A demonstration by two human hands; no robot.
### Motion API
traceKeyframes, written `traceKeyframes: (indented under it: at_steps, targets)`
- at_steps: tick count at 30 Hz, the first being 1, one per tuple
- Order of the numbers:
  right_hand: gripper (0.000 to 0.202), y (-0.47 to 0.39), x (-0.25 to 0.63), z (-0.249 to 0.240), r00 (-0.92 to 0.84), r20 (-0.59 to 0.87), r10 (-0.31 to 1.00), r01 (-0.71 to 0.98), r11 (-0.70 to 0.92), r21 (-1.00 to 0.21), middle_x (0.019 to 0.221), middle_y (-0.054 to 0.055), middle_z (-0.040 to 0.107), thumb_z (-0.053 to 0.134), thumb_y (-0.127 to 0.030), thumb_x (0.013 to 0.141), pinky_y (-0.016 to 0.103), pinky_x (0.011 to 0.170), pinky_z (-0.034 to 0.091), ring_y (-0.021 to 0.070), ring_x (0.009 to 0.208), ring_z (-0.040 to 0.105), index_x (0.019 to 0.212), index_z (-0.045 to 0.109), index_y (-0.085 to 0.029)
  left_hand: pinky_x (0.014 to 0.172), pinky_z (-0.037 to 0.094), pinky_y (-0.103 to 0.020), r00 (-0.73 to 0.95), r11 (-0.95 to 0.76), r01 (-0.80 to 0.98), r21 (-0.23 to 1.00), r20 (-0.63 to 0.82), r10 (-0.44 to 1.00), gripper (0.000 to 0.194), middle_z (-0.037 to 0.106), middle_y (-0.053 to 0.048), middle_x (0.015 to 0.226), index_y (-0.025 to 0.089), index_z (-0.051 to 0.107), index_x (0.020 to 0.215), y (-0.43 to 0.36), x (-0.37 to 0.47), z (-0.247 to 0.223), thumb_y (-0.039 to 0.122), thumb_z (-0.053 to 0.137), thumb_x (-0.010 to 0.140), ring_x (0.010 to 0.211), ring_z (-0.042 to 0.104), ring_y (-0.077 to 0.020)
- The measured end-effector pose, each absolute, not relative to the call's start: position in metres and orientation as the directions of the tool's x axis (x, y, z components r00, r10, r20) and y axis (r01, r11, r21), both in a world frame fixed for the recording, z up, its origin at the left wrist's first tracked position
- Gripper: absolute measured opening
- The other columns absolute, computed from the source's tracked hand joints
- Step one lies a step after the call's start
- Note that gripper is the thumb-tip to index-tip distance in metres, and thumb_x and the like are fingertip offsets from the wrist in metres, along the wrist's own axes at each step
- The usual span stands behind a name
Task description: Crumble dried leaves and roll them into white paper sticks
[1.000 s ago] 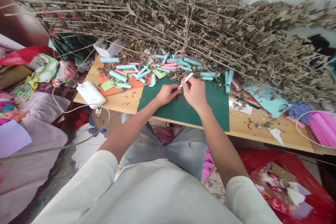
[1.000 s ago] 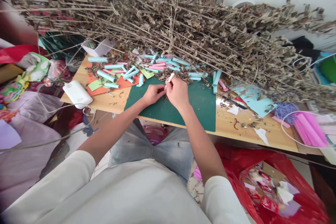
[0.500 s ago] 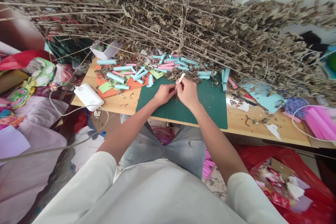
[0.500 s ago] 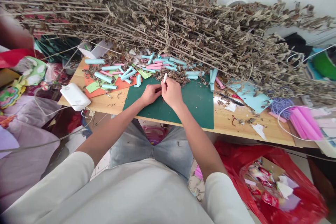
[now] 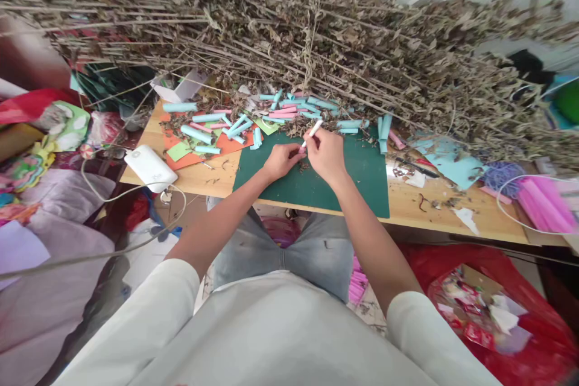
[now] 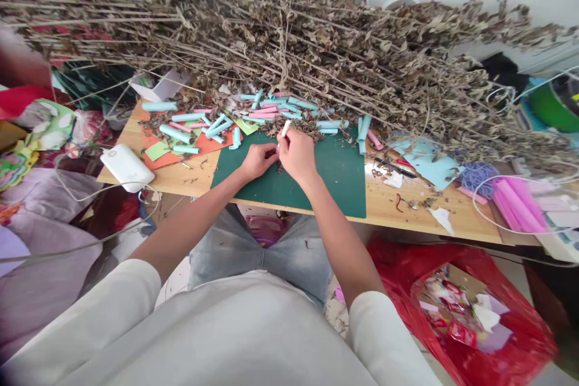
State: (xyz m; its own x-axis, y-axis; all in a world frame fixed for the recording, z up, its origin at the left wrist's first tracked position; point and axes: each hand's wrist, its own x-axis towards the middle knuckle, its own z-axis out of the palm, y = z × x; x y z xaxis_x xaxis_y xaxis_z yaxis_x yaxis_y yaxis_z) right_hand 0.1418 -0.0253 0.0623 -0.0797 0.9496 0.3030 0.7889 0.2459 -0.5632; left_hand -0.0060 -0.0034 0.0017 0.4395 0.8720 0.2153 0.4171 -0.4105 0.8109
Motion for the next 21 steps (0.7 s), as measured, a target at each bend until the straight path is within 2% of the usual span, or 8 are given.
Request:
traceKeyframes:
  at_steps: [8,21]
  targets:
    - [0.025,-0.0264,0.1449,0.0594,-0.082,0.295,0.952,0.738,0.257,-0.624,0.078,0.006,0.069,0.044,-0.027,0.091,0.028,0.071,0.041,0.0186,0.07,0.061,0.088,0.066,-0.017,0.061,0.036,-0.021,0.435,-0.423,0.432,0.797,0.227,0.871,0.027,0.061,0.001,0.064,0.011,0.068,0.08,-0.0023,-0.0059,0.0,0.035,0.056,0.087,0.059,0.046,-0.0095]
    - [0.025,-0.023,0.146,0.0664,-0.145,0.254,0.956,0.785,0.267,-0.559,0.084,0.009,0.071,0.044,-0.025,0.09,0.029,0.073,0.042,0.0212,0.075,0.062,0.092,0.067,-0.015,0.062,0.038,-0.02,0.431,-0.409,0.424,0.808,0.217,0.876,0.022,0.064,0.001,0.067,0.01,0.068,0.082,-0.0028,-0.0058,0.0002,0.03,0.058,0.086,0.06,0.051,-0.0097]
